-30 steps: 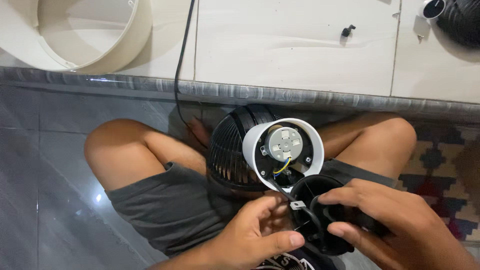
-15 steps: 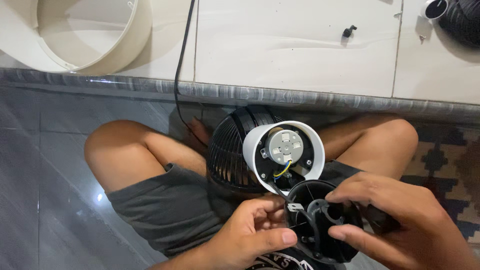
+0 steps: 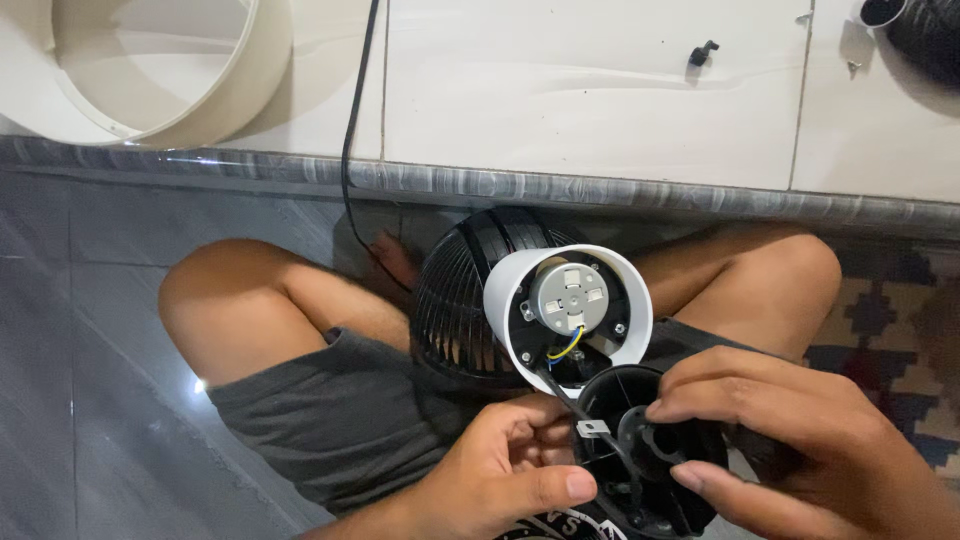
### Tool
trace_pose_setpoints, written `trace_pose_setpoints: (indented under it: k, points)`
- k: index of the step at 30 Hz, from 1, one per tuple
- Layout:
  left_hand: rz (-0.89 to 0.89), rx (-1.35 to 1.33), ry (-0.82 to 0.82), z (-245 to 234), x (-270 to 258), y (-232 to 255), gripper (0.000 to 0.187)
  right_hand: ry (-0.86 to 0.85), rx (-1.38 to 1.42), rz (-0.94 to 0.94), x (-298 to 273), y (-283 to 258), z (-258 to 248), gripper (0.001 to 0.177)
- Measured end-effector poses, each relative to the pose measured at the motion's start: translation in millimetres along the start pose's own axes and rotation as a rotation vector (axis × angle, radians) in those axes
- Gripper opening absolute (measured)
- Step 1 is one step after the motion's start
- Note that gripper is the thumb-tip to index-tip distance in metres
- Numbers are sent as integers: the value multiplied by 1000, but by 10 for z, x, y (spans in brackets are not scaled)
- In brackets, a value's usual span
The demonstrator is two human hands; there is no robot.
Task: The person sits on the floor and assembles the internal components of an electric fan. They use a screwdriver to tighten screws on the motor housing and secure the fan blade assembly to the motor shaft.
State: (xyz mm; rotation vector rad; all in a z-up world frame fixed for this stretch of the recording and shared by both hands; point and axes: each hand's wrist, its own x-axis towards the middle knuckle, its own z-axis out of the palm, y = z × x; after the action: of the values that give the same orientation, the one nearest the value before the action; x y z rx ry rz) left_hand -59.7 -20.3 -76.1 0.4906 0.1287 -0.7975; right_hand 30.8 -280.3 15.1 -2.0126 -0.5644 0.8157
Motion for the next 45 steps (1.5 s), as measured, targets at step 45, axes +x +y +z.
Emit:
trace_pose_setpoints:
  k: [45]
  points:
    - [-67, -5, 29, 117, 43, 86, 58, 5, 30, -28, -20, -16, -32, 36]
